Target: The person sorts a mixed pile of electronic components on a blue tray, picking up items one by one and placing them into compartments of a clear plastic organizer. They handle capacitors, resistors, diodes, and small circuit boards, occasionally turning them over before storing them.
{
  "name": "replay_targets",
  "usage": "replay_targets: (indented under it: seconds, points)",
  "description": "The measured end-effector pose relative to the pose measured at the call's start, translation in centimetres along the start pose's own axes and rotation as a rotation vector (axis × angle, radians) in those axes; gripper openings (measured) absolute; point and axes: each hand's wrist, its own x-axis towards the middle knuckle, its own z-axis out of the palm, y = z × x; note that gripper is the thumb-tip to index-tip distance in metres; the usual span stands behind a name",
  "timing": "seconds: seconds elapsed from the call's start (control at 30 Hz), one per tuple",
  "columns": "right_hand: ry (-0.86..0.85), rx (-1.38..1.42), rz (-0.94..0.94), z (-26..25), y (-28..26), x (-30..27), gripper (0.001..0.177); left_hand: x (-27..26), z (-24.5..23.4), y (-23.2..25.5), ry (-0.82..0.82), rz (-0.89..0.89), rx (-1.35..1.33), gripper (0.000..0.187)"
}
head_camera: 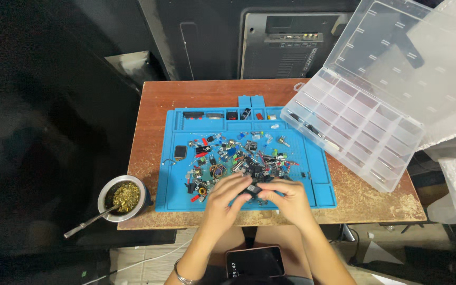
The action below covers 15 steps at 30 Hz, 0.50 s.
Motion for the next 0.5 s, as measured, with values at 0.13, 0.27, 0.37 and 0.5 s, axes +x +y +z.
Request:
replay_targets:
  seconds: [0.13,0.27,0.37,0.5]
  points:
    - [0.067,0.147,-0.015,0.2,-0.8,0.3,0.016,-0.3,1.3,-1.9,0.021,-0.105,-0.076,0.03]
    - [0.08,0.121,-0.002,-0.1,-0.3,-0.1,0.017,0.8,1.0,-1.5,0.016,-0.112,-0.175,0.022]
    - [0.1,0.07,0.007,-0.5,-0.6,-0.1,0.017,1.8,0.2,-1.2,0.017,-0.149,-0.192,0.017]
    - [0.186,-0.061,0.022,-1.5,0.0,-0.9,0.017,2.7,-1.2,-3.7,0.15,-0.303,-0.141,0.018]
